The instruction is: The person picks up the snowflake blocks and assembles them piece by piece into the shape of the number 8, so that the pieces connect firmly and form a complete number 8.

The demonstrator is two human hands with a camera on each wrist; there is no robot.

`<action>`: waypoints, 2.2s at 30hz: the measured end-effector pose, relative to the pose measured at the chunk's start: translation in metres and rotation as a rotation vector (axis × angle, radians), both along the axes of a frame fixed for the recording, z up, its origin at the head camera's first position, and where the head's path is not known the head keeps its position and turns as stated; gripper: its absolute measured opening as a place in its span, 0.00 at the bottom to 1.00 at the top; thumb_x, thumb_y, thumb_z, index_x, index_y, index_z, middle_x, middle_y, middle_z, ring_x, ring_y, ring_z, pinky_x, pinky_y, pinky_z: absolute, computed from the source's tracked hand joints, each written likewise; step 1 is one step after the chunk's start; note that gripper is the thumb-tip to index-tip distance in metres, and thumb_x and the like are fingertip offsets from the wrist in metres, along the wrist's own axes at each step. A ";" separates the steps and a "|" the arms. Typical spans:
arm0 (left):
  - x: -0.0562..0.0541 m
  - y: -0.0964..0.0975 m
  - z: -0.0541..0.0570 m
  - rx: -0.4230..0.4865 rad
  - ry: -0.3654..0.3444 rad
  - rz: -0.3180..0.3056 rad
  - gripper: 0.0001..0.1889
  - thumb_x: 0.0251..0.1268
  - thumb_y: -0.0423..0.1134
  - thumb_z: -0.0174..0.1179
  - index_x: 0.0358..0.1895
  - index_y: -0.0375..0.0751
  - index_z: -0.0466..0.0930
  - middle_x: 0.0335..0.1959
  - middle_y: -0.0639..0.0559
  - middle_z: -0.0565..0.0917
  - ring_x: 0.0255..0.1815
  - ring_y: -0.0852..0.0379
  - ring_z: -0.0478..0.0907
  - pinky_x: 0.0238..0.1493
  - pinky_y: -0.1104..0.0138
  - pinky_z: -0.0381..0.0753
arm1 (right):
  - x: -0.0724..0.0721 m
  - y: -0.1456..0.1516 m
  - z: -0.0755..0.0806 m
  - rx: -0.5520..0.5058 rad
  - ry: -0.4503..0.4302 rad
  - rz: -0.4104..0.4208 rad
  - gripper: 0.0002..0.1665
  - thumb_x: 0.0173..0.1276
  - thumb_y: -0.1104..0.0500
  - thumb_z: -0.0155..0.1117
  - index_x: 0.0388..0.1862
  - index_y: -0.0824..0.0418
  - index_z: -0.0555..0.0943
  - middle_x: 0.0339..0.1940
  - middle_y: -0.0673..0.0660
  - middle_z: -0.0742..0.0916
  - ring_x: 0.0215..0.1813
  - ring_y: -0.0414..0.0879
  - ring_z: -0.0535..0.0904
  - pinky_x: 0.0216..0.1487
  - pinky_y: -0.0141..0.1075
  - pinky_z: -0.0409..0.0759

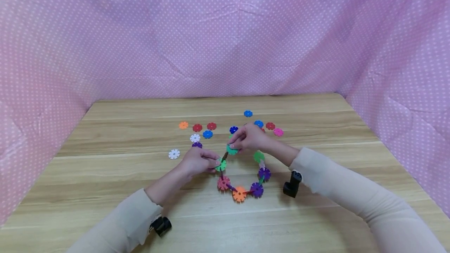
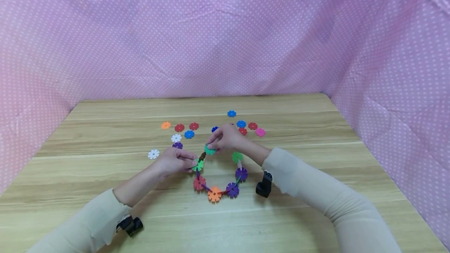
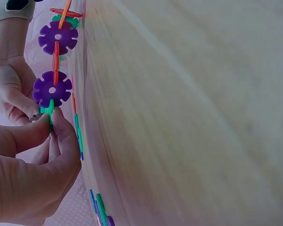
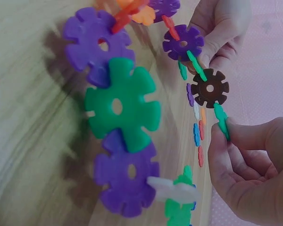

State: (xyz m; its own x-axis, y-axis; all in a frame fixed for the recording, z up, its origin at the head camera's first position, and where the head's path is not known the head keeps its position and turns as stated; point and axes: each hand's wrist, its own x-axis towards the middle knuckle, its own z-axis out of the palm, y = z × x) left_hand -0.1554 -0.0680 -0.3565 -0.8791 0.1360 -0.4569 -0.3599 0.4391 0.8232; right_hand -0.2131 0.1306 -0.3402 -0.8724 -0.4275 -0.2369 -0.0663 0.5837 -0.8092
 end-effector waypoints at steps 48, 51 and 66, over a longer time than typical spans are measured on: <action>0.012 0.002 -0.003 0.196 -0.095 0.110 0.12 0.59 0.24 0.60 0.46 0.31 0.81 0.39 0.39 0.86 0.32 0.56 0.86 0.42 0.65 0.87 | 0.012 0.000 -0.012 -0.180 -0.262 -0.142 0.16 0.64 0.63 0.66 0.50 0.66 0.82 0.39 0.62 0.90 0.37 0.47 0.88 0.46 0.39 0.87; 0.019 0.002 -0.003 0.200 -0.099 0.102 0.11 0.60 0.25 0.60 0.46 0.31 0.81 0.38 0.39 0.86 0.33 0.54 0.87 0.42 0.64 0.87 | 0.016 -0.001 -0.012 -0.225 -0.297 -0.151 0.16 0.64 0.64 0.66 0.50 0.67 0.82 0.38 0.62 0.90 0.36 0.46 0.88 0.47 0.39 0.86; 0.021 -0.006 -0.003 0.092 -0.030 0.044 0.11 0.67 0.36 0.58 0.48 0.35 0.82 0.37 0.45 0.88 0.35 0.58 0.86 0.42 0.65 0.87 | 0.036 -0.006 -0.019 -0.254 -0.328 -0.179 0.13 0.63 0.68 0.64 0.47 0.69 0.82 0.29 0.53 0.89 0.29 0.40 0.85 0.43 0.35 0.87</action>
